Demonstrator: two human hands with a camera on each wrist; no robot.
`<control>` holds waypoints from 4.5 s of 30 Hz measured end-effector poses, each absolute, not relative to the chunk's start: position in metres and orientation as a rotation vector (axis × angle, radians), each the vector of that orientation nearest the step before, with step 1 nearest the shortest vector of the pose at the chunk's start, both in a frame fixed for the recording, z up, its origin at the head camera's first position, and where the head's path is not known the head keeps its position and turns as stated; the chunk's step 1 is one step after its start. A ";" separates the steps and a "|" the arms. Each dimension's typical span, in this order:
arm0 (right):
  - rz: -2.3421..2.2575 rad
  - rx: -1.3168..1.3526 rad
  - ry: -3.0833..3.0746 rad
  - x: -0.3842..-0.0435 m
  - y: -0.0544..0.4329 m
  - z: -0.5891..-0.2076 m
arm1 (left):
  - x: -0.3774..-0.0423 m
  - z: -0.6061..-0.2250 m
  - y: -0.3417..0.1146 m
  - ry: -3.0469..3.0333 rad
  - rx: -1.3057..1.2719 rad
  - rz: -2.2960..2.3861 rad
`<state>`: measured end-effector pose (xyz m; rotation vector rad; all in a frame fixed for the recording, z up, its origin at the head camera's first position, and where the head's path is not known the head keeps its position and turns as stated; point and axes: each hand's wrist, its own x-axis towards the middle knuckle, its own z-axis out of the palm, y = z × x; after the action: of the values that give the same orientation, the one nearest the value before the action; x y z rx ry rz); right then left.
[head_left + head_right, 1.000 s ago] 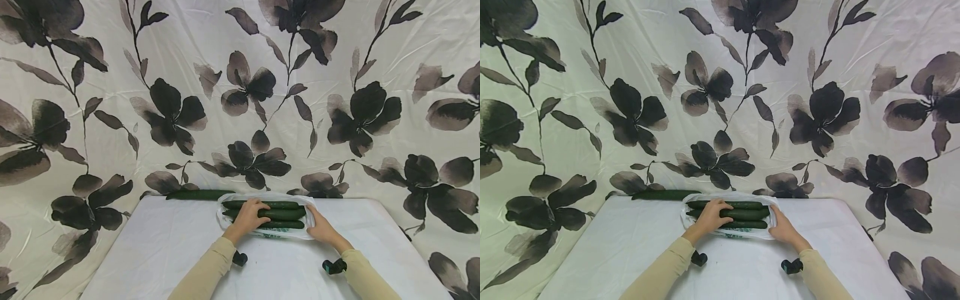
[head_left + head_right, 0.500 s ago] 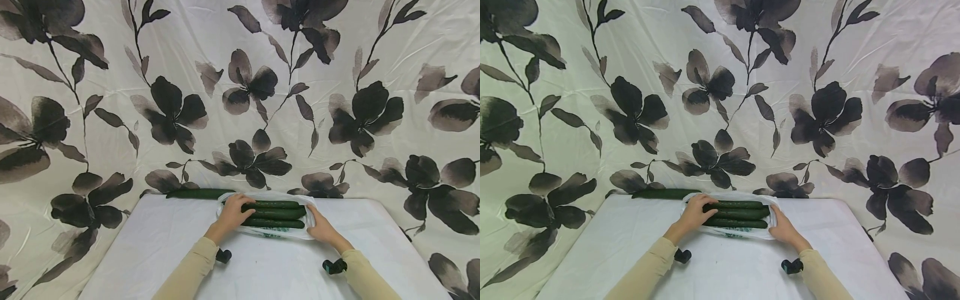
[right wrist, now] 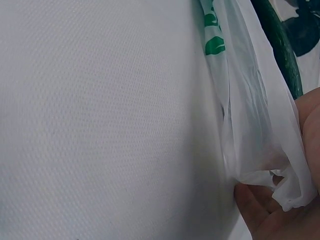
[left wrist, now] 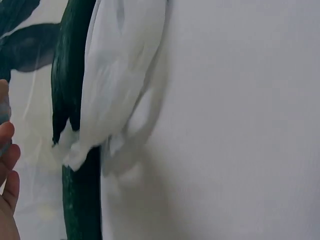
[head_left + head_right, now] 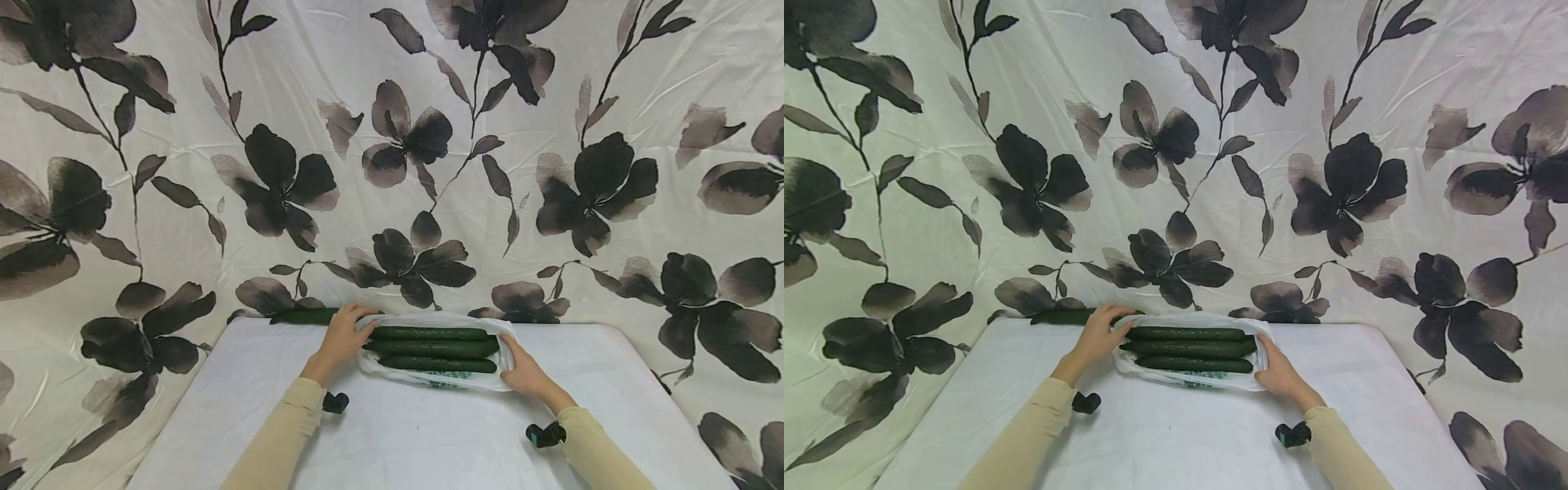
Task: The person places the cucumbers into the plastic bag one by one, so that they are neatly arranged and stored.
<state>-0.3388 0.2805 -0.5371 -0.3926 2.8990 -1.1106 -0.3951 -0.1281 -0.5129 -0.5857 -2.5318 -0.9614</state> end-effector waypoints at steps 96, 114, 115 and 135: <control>-1.104 -0.364 2.888 -0.338 0.278 -0.537 | -0.380 -0.526 -0.224 -2.789 -0.430 -0.812; -1.098 -0.350 2.882 -0.336 0.278 -0.537 | -0.381 -0.488 -0.198 -2.574 -0.659 -0.718; -1.101 -0.350 2.881 -0.336 0.278 -0.537 | -0.381 -0.487 -0.195 -2.569 -0.670 -0.708; -1.141 -0.346 2.866 -0.340 0.278 -0.536 | -0.380 -0.475 -0.131 -2.545 -0.928 -0.577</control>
<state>-0.3398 0.2781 -0.5355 -0.3463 2.8657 -1.1407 -0.3802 -0.1310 -0.4749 -0.9279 -2.5449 -0.5768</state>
